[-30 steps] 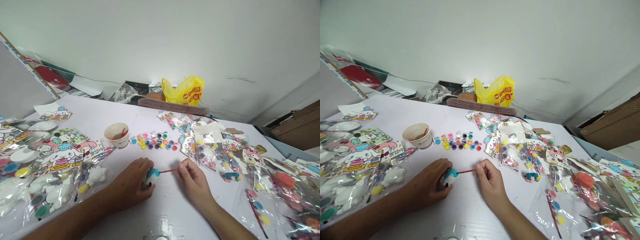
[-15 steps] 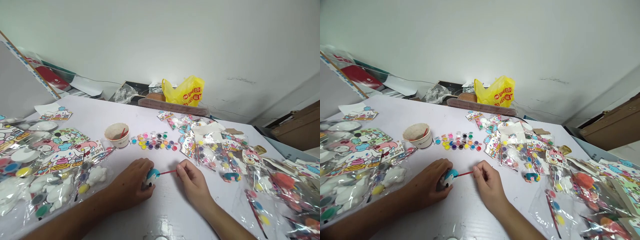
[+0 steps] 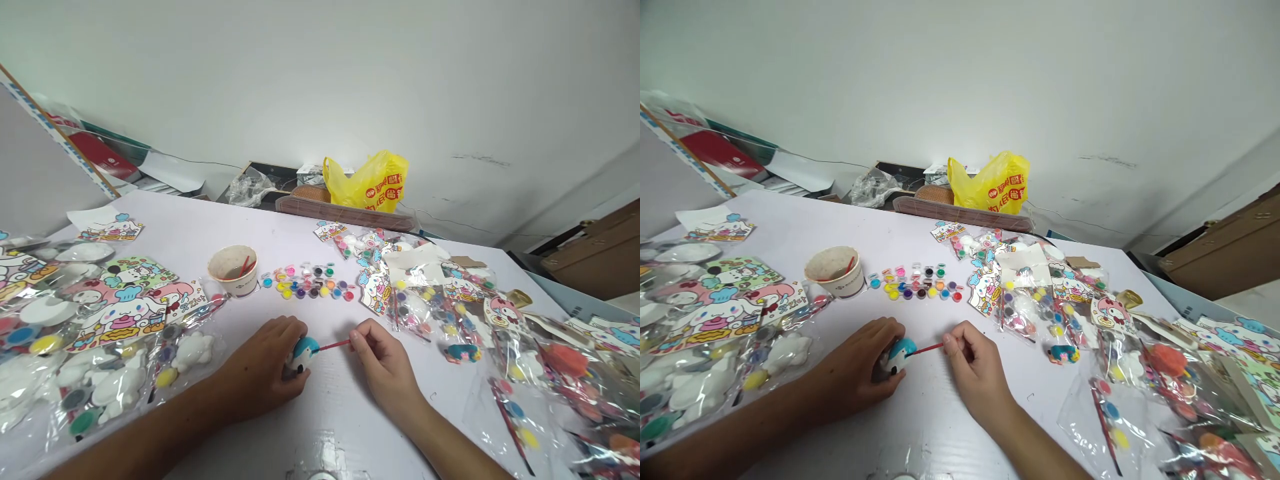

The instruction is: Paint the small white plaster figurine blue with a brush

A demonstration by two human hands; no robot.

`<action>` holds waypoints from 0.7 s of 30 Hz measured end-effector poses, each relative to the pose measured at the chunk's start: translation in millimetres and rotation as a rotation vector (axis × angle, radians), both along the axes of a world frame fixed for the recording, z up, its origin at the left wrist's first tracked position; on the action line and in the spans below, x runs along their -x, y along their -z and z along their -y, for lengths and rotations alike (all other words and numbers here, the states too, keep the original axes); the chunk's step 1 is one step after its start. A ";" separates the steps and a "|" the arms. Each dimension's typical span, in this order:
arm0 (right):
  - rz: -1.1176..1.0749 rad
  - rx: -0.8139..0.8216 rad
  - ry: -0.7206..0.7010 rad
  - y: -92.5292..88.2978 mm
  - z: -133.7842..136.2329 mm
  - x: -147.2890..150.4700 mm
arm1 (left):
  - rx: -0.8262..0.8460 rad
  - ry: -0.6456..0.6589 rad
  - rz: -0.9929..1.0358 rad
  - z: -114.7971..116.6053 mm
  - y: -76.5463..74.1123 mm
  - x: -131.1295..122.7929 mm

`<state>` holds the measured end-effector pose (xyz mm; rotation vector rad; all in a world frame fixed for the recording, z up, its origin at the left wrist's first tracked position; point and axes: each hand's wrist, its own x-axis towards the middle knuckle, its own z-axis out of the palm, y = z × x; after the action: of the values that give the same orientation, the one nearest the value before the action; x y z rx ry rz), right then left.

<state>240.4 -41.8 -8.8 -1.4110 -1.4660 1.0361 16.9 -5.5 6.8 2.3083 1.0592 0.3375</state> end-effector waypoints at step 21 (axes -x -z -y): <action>0.011 -0.013 0.007 -1.8 1.3 0.3 | -0.001 -0.003 0.009 0.9 0.0 0.6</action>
<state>240.1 -43.1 -7.0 -1.4144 -1.4721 1.0142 16.3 -6.4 6.8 2.3044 1.0582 0.3494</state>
